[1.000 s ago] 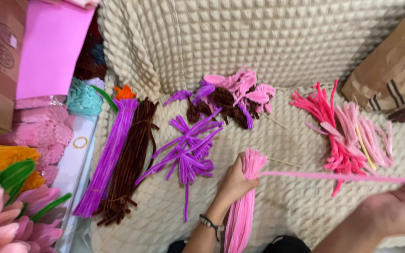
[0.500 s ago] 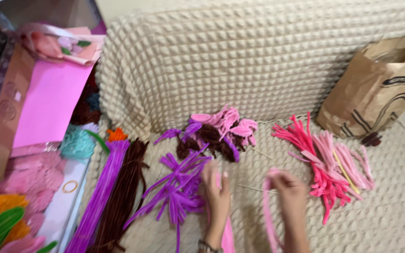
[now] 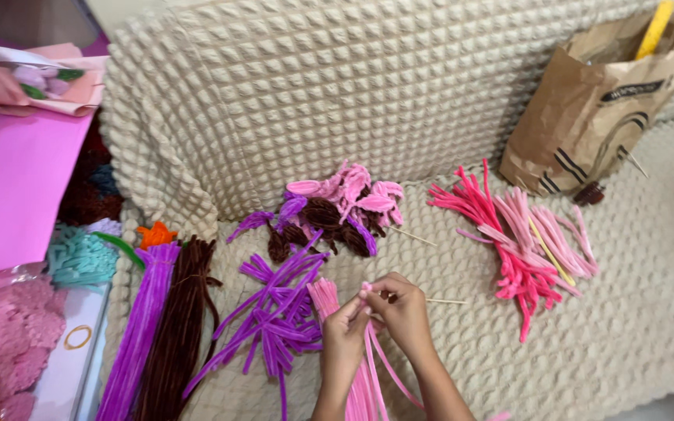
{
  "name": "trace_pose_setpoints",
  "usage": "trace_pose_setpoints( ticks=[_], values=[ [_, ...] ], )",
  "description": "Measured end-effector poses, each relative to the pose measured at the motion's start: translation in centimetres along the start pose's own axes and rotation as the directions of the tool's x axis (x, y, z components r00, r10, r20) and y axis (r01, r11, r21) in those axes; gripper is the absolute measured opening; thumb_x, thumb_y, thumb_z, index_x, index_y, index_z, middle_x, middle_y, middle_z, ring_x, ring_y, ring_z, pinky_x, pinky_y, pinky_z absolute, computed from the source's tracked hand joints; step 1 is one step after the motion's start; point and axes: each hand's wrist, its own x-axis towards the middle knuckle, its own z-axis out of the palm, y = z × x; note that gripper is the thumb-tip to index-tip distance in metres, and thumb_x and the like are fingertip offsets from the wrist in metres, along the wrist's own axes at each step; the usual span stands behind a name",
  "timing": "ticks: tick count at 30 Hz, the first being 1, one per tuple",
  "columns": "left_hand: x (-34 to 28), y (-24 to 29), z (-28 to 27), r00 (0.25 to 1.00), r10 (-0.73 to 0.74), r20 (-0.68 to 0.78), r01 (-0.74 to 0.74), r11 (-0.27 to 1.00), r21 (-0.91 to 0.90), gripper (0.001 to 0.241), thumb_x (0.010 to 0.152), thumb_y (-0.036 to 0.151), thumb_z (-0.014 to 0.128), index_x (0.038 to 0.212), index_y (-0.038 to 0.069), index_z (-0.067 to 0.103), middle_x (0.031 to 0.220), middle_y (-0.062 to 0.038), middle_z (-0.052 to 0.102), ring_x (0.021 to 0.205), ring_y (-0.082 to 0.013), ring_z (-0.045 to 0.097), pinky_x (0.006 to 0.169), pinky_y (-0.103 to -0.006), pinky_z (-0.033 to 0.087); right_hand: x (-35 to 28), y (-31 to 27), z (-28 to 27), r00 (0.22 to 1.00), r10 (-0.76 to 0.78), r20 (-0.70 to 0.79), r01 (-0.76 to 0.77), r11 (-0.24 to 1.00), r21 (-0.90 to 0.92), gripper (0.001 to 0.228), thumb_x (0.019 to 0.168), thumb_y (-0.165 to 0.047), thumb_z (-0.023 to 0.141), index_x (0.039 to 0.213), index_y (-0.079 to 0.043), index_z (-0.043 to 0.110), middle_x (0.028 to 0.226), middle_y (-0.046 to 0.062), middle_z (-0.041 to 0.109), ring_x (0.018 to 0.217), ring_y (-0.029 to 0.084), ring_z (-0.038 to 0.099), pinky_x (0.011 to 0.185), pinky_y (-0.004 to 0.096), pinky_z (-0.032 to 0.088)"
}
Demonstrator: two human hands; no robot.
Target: The person assembles a decorative flower by gathering a bundle of pink pipe cleaners, wrapping a single pipe cleaner around the center, and then bending the ends to form petals.
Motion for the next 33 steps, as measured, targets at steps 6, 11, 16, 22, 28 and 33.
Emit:
trace_pose_setpoints(
  ticks=[6,11,16,22,28,33],
  values=[
    [0.2,-0.9,-1.6,0.998,-0.051,-0.029,0.051,0.999,0.002,0.024,0.1,0.011,0.057,0.093,-0.002,0.075,0.061,-0.007,0.064,0.05,-0.0147,0.058,0.05,-0.0271,0.047,-0.1,0.9,0.6,0.994,-0.062,0.094,0.063,0.998,-0.001,0.004,0.083,-0.011,0.084,0.087,-0.011,0.084,0.082,0.002,0.072,0.072,0.011,0.069,0.066,0.023,0.051],
    [0.2,-1.5,-2.2,0.996,-0.066,0.067,0.075,0.988,-0.134,0.023,0.1,0.01,0.055,0.086,-0.005,0.067,0.065,-0.013,0.064,0.042,-0.0182,0.056,0.043,-0.0286,0.045,-0.4,0.8,0.8,0.977,-0.13,0.17,0.13,0.991,0.011,0.009,0.086,-0.012,0.08,0.093,-0.009,0.083,0.094,0.003,0.075,0.085,0.012,0.071,0.079,0.025,0.055],
    [0.3,-2.2,-2.1,0.991,-0.115,-0.065,0.108,0.989,-0.1,0.014,0.093,0.004,0.061,0.099,-0.004,0.071,0.058,-0.017,0.071,0.047,-0.0215,0.068,0.046,-0.0329,0.059,-0.6,0.8,1.4,0.981,-0.061,0.184,0.052,0.997,0.056,0.006,0.086,-0.006,0.078,0.088,-0.007,0.083,0.094,0.006,0.077,0.083,0.013,0.071,0.075,0.024,0.055],
    [0.0,-1.4,-3.0,0.95,-0.313,-0.008,0.294,0.9,-0.32,0.021,0.093,-0.007,0.06,0.11,-0.01,0.071,0.068,-0.019,0.068,0.049,-0.0225,0.062,0.048,-0.0328,0.054,-1.2,-0.8,1.3,0.978,0.017,0.209,-0.018,1.0,0.003,0.009,0.089,-0.007,0.074,0.088,-0.007,0.083,0.092,0.003,0.076,0.08,0.012,0.07,0.073,0.025,0.052],
    [-0.1,-0.9,-4.7,0.896,-0.424,0.132,0.443,0.836,-0.324,0.011,0.092,-0.003,0.063,0.097,-0.009,0.071,0.065,-0.024,0.066,0.046,-0.0264,0.06,0.048,-0.0317,0.051,-1.3,-3.3,0.4,0.899,-0.037,0.437,-0.058,0.977,0.203,0.019,0.098,-0.012,0.066,0.087,-0.001,0.077,0.081,0.007,0.07,0.062,0.01,0.066,0.066,0.026,0.053],
    [-0.2,0.1,-3.0,0.947,-0.32,-0.019,0.311,0.932,-0.188,0.022,0.093,-0.002,0.065,0.112,-0.008,0.076,0.082,-0.02,0.077,0.064,-0.0252,0.072,0.057,-0.0343,0.063,-1.4,-1.1,1.1,0.948,0.068,0.311,-0.133,0.972,0.193,0.014,0.095,-0.009,0.071,0.089,-0.001,0.08,0.082,0.006,0.069,0.06,0.009,0.059,0.049,0.021,0.044]
  ],
)
